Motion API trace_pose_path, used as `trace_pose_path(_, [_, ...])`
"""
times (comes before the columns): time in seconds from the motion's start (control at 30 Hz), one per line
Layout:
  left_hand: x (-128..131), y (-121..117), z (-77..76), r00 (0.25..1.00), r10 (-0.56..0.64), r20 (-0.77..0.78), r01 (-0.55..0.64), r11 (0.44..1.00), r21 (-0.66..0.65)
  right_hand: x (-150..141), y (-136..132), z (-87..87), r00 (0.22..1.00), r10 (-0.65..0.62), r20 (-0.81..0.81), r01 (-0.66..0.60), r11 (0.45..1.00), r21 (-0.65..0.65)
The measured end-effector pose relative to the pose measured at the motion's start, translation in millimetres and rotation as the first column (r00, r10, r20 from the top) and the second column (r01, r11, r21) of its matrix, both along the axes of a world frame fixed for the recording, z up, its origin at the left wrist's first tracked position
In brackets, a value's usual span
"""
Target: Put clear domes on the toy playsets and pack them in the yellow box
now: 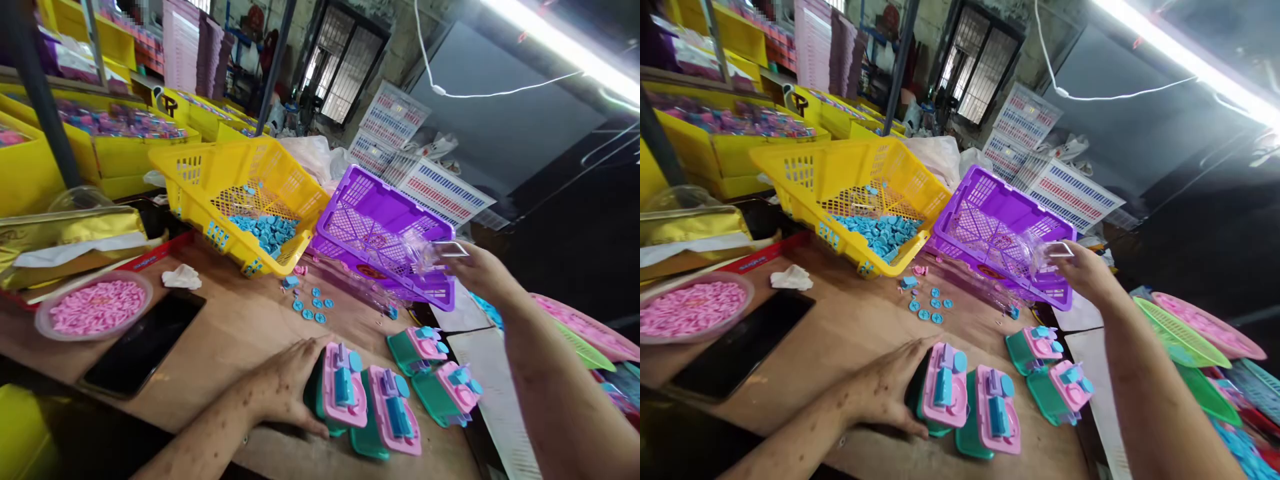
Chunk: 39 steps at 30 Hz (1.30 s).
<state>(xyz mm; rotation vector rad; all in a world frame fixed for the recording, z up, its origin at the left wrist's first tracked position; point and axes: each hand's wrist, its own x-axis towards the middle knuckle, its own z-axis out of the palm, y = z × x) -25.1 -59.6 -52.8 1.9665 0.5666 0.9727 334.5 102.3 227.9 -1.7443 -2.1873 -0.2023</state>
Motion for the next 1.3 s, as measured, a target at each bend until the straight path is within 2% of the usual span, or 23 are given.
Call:
trace_pose_path(0.07, [0.1,1.2,0.1,1.0,-0.001,0.002,0.001,1.0,0.005,-11.5,-39.9,1.3,0.996,0.088,-0.023,-0.089,0.994,-0.061])
trace_pose_path(0.1, [0.4,1.7,0.1,1.0,0.004,0.002,-0.004,1.0,0.007,-19.0,-57.3,-3.6,0.99,0.14,-0.032,-0.143,0.983,-0.112])
trace_pose_path(0.2, [1.8,3.3,-0.9,1.0,0.007,0.013,-0.007,1.0,0.02,-41.7,-91.4,-38.3,0.966,0.25,-0.072,-0.26,0.928,-0.267])
trace_pose_path(0.3, [3.1,6.3,-3.4,1.0,-0.001,0.017,0.0,0.999,0.035,-53.4,-99.3,-87.2,0.962,0.25,-0.11,-0.273,0.893,-0.358])
trace_pose_path(0.37, [3.3,8.0,-4.4,1.0,0.003,0.017,-0.003,0.999,0.042,-52.0,-97.9,-114.0,0.955,0.272,-0.12,-0.297,0.879,-0.372])
trace_pose_path(0.47, [3.0,8.0,-2.8,1.0,0.015,0.014,-0.015,1.0,0.027,-38.5,-100.0,-132.7,0.941,0.314,-0.125,-0.338,0.878,-0.338])
trace_pose_path(0.57, [2.3,6.0,1.6,1.0,0.009,0.028,-0.009,1.0,0.007,-24.0,-113.1,-133.6,0.951,0.291,-0.102,-0.308,0.917,-0.254])
trace_pose_path(0.67, [1.6,5.1,5.8,0.999,-0.003,0.039,0.003,1.0,-0.001,-22.8,-134.6,-136.5,0.956,0.291,-0.015,-0.292,0.955,-0.058])
trace_pose_path(0.73, [1.3,6.0,7.0,0.999,-0.002,0.042,0.003,1.0,-0.014,-29.8,-151.8,-143.2,0.93,0.362,0.059,-0.364,0.931,0.03])
trace_pose_path(0.8, [1.1,7.7,7.0,0.999,0.004,0.045,-0.003,1.0,-0.026,-38.4,-169.8,-150.2,0.888,0.445,0.119,-0.452,0.891,0.036])
trace_pose_path(0.9, [0.6,8.8,6.5,0.998,0.001,0.06,0.0,1.0,-0.024,-46.0,-195.7,-152.4,0.866,0.472,0.166,-0.484,0.874,0.036])
trace_pose_path(0.97, [0.0,6.9,6.9,0.997,-0.008,0.075,0.01,1.0,-0.024,-47.5,-211.6,-146.6,0.875,0.455,0.167,-0.462,0.887,0.0])
trace_pose_path(1.13, [-3.7,1.2,5.9,0.998,0.008,0.055,-0.005,0.999,-0.054,-52.5,-238.2,-126.7,0.932,0.359,0.046,-0.34,0.911,-0.234])
trace_pose_path(1.3, [-5.3,1.9,2.4,1.0,0.001,0.007,0.0,0.999,-0.046,-57.5,-245.0,-109.7,0.937,0.347,-0.05,-0.333,0.835,-0.438])
